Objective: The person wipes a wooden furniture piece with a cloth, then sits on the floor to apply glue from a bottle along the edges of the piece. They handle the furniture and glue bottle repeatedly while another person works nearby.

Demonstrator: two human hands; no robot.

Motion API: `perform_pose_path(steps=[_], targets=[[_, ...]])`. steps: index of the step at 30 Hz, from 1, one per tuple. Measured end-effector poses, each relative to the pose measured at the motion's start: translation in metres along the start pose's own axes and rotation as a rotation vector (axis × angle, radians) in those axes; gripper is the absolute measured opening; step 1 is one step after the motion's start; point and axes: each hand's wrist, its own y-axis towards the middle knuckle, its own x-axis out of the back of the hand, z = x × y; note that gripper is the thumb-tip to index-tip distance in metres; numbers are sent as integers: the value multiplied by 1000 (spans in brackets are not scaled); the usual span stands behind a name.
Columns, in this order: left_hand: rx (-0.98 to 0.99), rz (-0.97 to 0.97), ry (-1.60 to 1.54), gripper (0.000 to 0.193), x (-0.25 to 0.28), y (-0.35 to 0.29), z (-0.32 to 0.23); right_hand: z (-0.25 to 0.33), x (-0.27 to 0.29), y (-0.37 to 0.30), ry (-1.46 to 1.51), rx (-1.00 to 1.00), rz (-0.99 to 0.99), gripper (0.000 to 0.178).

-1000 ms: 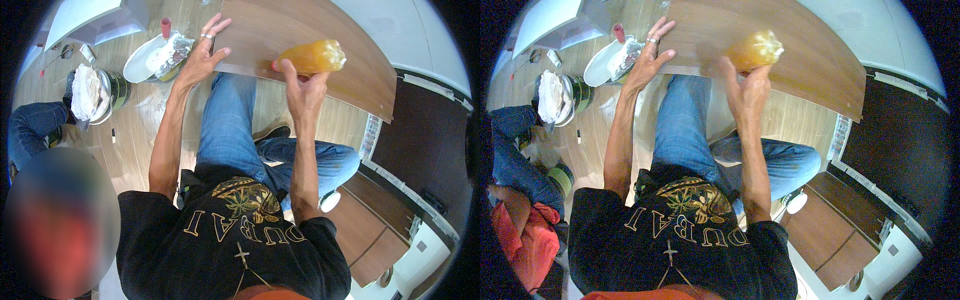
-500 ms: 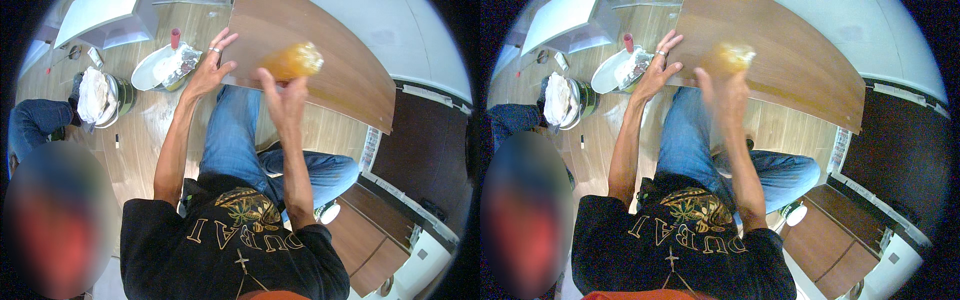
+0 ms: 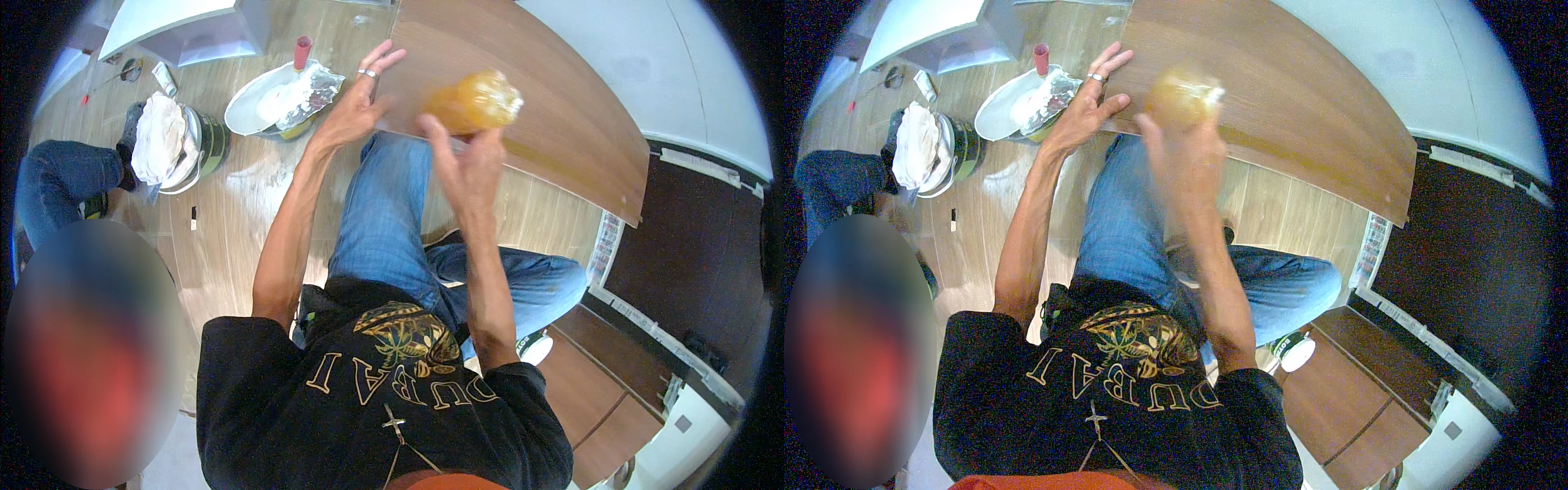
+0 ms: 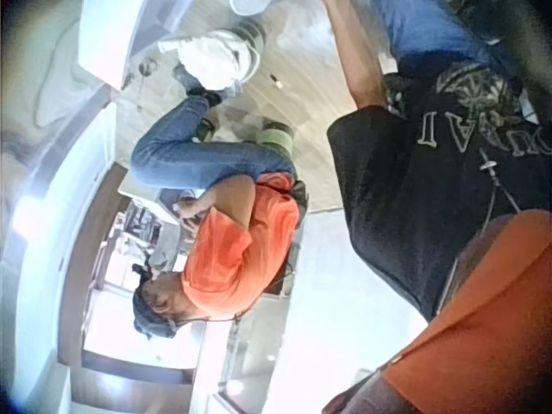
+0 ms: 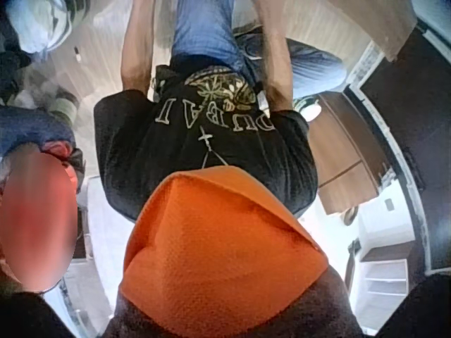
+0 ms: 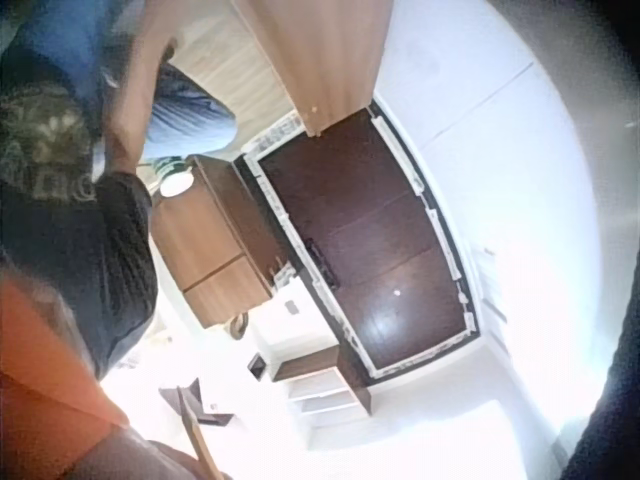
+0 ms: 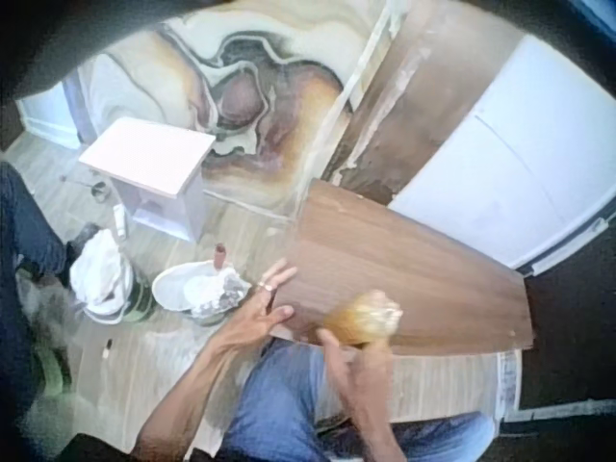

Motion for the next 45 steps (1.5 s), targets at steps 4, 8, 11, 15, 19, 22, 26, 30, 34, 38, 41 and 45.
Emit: perform_pose_path(steps=[4, 8, 11, 15, 19, 22, 26, 30, 34, 38, 41, 45], targets=[[12, 1, -6, 65, -2, -2, -3, -28, 20, -2, 90, -157, -85, 53], [-14, -26, -55, 62, -1, 1, 1, -2, -15, -1, 116, 1, -70, 54], [81, -58, -356, 59, 4, -3, 1, 5, -21, 3, 148, 56, -30, 56], [178, -120, -398, 57, 15, -13, -3, -6, -16, 8, 155, -45, -15, 54], [247, -115, -380, 56, 15, -17, -1, 7, -28, 7, 112, 117, -15, 50], [247, -129, -376, 56, 16, -22, -4, 9, -21, 9, 87, 181, -16, 47], [179, -136, -396, 60, 10, -25, 5, -8, -10, 8, 165, 26, -4, 49], [195, -157, -337, 63, 8, -26, -1, 4, -20, 6, 99, 37, 33, 51], [255, -151, -262, 65, 2, -20, -3, -12, -18, 5, 372, -98, -30, 64], [216, -230, -223, 72, -8, -10, 5, -11, -16, 8, 476, -151, -39, 63], [233, -225, -161, 80, -9, -7, 9, -10, -14, 8, 428, -124, -43, 64], [204, -186, -118, 87, -11, -4, 10, -16, -5, 0, 161, -73, 38, 53]])
